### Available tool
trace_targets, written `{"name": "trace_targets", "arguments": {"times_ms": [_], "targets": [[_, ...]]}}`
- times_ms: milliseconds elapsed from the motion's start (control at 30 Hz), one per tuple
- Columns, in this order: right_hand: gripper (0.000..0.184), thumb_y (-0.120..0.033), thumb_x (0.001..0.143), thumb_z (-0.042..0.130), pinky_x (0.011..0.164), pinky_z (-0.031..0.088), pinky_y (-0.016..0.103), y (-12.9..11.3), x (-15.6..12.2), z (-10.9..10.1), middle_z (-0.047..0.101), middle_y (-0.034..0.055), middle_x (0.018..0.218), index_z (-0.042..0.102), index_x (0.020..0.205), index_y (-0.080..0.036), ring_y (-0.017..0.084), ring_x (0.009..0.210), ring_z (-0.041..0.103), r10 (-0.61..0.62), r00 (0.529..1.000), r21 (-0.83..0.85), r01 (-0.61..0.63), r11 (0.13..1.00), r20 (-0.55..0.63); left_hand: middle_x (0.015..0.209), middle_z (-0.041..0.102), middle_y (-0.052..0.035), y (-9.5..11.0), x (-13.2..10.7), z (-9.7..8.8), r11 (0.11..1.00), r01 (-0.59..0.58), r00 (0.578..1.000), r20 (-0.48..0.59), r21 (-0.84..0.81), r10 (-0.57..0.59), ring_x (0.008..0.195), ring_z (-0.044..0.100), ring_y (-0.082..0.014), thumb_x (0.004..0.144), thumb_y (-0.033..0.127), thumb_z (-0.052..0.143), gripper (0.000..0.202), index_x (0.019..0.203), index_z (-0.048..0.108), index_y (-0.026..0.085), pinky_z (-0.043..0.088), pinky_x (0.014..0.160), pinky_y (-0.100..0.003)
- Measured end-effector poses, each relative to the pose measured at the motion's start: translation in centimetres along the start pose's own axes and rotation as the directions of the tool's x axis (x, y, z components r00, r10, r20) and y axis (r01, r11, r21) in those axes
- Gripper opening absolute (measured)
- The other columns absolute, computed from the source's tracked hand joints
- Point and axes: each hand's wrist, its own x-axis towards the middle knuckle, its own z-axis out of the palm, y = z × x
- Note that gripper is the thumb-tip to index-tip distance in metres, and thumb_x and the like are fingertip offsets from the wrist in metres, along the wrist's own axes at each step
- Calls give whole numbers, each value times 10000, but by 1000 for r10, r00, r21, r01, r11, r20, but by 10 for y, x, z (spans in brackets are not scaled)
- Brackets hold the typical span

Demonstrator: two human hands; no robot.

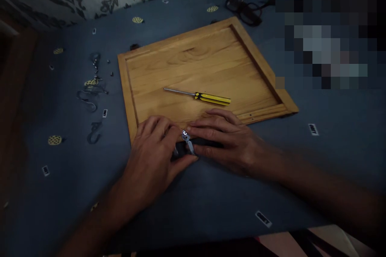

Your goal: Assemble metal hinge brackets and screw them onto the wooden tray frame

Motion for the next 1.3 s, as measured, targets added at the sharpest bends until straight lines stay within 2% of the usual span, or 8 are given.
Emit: {"name": "trace_targets", "arguments": {"times_ms": [267,433,600,733,800,933,1133,1300], "targets": [[195,-224,1072,547,1130,497,540,3,0,2,789,71,1266,737,1117,-223,226,1244,671,-33,999,-25,33,999,-12,1057,712,-93,-1,-1,0,997,-34,999,-38,75,37,1059,624,-330,847,419,878,376,1054,715,151,509,926,-498],[229,-178,1057,521,1112,502,557,4,1,0,770,97,1305,718,1172,-207,247,1264,662,-69,998,-24,69,997,12,1022,738,-55,-17,-4,-31,999,35,987,-156,-34,-40,995,661,-272,871,504,840,395,1084,729,190,523,848,-406],[233,-131,1011,557,1087,511,565,5,0,-2,773,104,1292,709,1172,-203,263,1258,667,-96,995,-27,97,995,16,975,781,-6,-68,-18,-70,972,196,878,-419,-126,-231,916,707,-208,911,390,744,160,976,782,248,526,839,-333],[263,-120,989,549,1067,521,570,9,-2,3,770,113,1295,707,1183,-205,270,1280,666,-132,991,-44,131,990,-18,917,783,-27,-115,-33,-72,892,373,712,-538,-255,-451,883,731,-211,862,385,658,213,936,756,211,564,839,-333],[276,-129,999,537,1057,540,545,12,-2,7,775,109,1284,702,1201,-217,255,1285,668,-156,987,-56,154,987,-35,875,781,-41,-130,-40,-70,882,415,688,-558,-221,-464,829,732,-214,853,378,606,240,923,741,192,575,781,-332],[272,-128,1000,530,1027,565,517,15,0,8,789,108,1235,709,1176,-233,247,1249,688,-164,983,-40,161,986,-80,910,790,-52,-136,-45,-69,890,440,703,-570,-121,-425,854,727,-225,859,379,565,258,913,745,203,563,809,-349],[261,-133,995,556,1078,549,534,9,1,0,764,104,1317,719,1176,-226,254,1277,672,-113,994,-27,114,993,8,906,771,-55,-120,-42,-65,917,398,774,-523,-38,-358,922,698,-277,862,387,587,207,870,737,245,525,928,-434],[253,-132,992,569,1097,539,536,8,-1,1,761,114,1315,722,1176,-212,260,1276,664,-100,995,-30,101,994,16,930,765,-63,-114,-39,-57,928,341,855,-458,146,-243,911,685,-277,933,393,533,248,912,725,238,526,867,-420]]}}
